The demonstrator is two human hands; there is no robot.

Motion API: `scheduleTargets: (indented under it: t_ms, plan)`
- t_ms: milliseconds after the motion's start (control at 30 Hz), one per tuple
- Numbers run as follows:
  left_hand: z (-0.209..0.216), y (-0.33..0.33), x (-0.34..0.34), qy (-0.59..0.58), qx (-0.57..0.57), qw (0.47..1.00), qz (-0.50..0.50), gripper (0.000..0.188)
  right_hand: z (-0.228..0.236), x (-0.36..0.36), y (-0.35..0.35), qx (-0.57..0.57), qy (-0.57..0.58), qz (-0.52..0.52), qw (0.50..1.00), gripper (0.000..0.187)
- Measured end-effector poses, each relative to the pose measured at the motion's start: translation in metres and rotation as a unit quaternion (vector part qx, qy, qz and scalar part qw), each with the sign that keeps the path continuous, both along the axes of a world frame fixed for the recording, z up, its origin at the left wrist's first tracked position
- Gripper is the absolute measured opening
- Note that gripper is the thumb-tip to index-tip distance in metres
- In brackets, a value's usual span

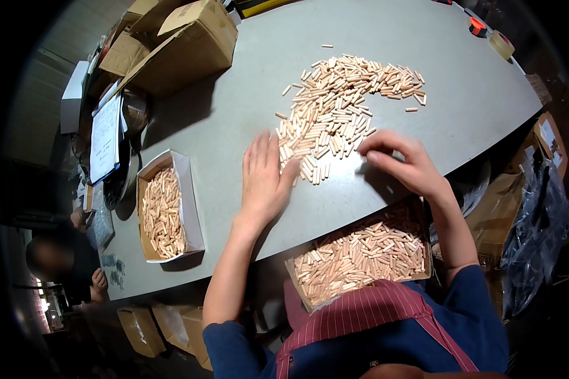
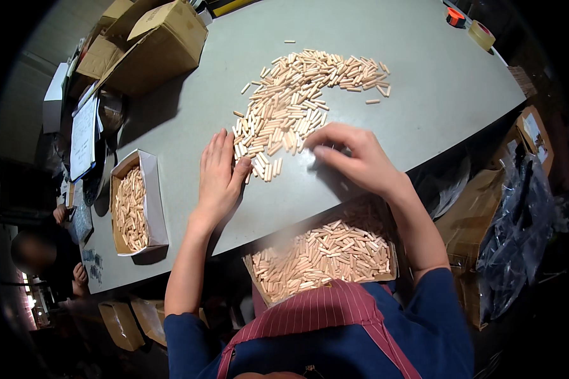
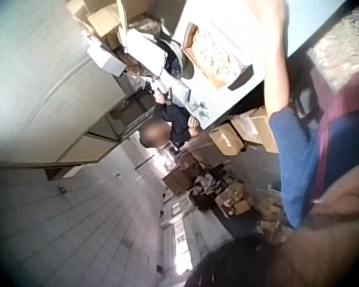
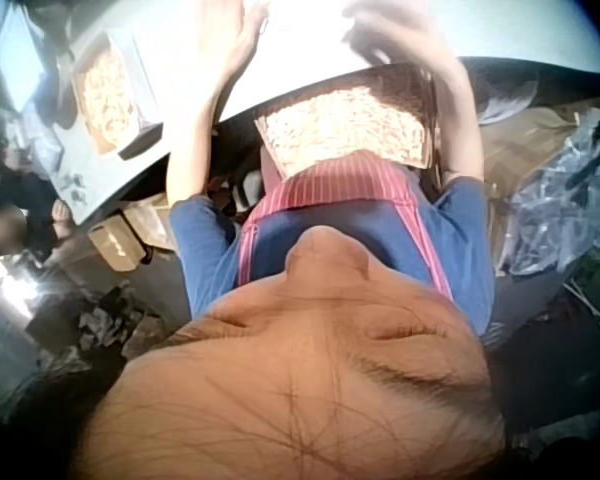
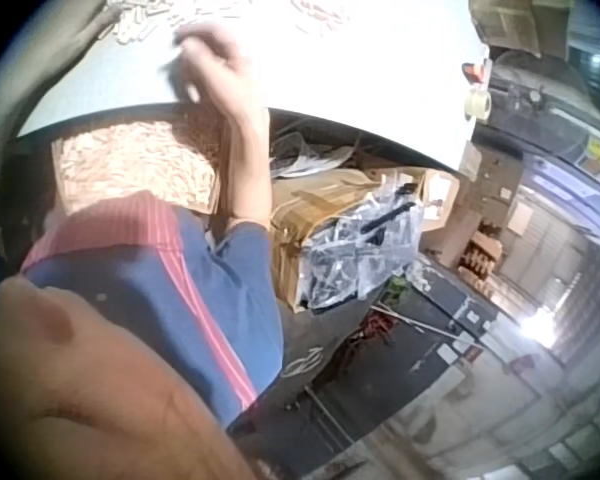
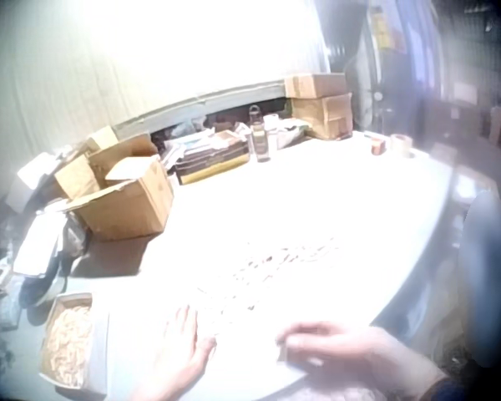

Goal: The person repeatedly picks up small wooden pegs from a pile on the table and places them into a cardboard box. The hands work continuously to transfer the pegs from the table surface into the box, gradually reducing the pile on the table.

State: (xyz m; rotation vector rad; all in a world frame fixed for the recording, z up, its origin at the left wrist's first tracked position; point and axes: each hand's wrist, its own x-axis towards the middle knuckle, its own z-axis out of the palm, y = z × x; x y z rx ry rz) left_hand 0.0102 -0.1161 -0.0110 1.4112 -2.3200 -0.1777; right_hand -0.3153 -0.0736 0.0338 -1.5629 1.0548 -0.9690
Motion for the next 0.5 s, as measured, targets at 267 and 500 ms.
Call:
scheduleTargets:
  t_ms: [267, 500]
  plan:
    - [0.004, 0.004, -0.002, 0.009, -0.017, 1.000, 0.002, 0.069, -0.032, 0.006, -0.053, -0.316, 0.260, -0.053, 0.911, 0.007]
    - [-0.001, 0.004, 0.001, 0.038, -0.041, 0.998, 0.001, 0.060, -0.030, 0.012, -0.056, -0.312, 0.298, -0.046, 0.901, 0.003]
